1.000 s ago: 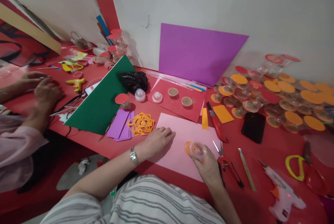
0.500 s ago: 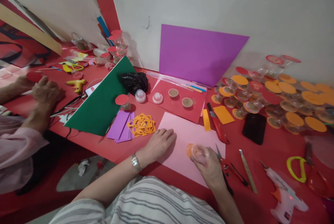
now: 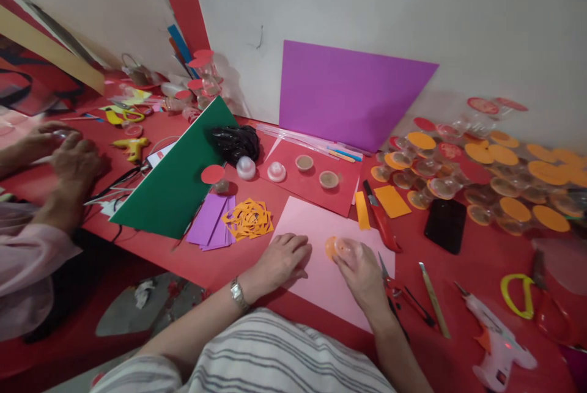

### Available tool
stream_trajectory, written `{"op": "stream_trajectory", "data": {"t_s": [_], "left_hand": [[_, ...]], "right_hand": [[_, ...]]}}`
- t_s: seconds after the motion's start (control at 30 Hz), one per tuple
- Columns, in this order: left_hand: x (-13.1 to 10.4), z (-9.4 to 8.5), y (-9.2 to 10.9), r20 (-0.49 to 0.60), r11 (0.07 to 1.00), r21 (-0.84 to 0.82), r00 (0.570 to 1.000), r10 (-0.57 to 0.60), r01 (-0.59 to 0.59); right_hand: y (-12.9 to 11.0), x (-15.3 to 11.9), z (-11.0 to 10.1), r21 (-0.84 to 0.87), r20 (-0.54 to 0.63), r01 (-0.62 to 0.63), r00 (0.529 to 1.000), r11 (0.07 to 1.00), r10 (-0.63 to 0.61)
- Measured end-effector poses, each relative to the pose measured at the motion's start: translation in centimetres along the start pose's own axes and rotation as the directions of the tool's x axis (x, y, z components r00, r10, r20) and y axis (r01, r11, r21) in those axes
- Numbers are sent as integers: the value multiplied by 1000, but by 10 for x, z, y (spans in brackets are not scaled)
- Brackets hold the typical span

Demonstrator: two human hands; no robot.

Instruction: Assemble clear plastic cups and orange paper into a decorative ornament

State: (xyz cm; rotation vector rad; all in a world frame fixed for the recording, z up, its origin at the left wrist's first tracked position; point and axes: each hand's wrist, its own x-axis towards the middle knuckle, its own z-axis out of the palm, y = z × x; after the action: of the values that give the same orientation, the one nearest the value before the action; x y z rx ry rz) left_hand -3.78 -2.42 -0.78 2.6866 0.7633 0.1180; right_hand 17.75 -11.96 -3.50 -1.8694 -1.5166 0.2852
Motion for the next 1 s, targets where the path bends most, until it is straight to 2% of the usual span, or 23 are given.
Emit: {"op": "stream_trajectory", "data": {"t_s": [0.17, 0.3, 0.47, 0.57, 0.63, 0.7, 0.73, 0.83, 0.9, 1.0], "left_hand": [[0, -1, 1, -6, 1000, -24, 1000, -6, 6], [0, -3, 2, 16, 1000, -28, 1000, -9, 9], [1, -5, 3, 29, 998, -61, 999, -19, 21], [1, -8, 4, 10, 987, -156, 999, -35, 36], [1, -11, 5, -28, 952, -299, 997, -78, 67], [2, -15, 8, -67, 856, -509, 987, -148, 94], [4, -17, 10, -70, 774, -625, 981, -183, 100], [12, -22, 17, 4, 441, -890, 971, -238, 112], [20, -21, 21, 57, 243, -962, 964, -259, 123], [31, -19, 26, 94, 64, -990, 933, -349, 124]], "right_hand": [[-10, -12, 5, 15, 36, -6, 999, 1000, 5], [-10, -2, 11, 19, 34, -15, 999, 1000, 15], [-2, 2, 7, 39, 26, 21, 999, 999, -22], [-4, 0, 1, 64, -11, 49, 999, 997, -49], [-7, -1, -4, 84, -53, 70, 996, 994, -65], [-13, -1, -9, 110, -93, 104, 991, 988, -94], [-16, -1, -12, 125, -109, 127, 988, 984, -113], [-25, 0, -16, 163, -135, 203, 974, 966, -182], [-29, 1, -17, 180, -143, 243, 965, 953, -219], [-32, 2, -16, 210, -141, 258, 962, 943, -232]]}}
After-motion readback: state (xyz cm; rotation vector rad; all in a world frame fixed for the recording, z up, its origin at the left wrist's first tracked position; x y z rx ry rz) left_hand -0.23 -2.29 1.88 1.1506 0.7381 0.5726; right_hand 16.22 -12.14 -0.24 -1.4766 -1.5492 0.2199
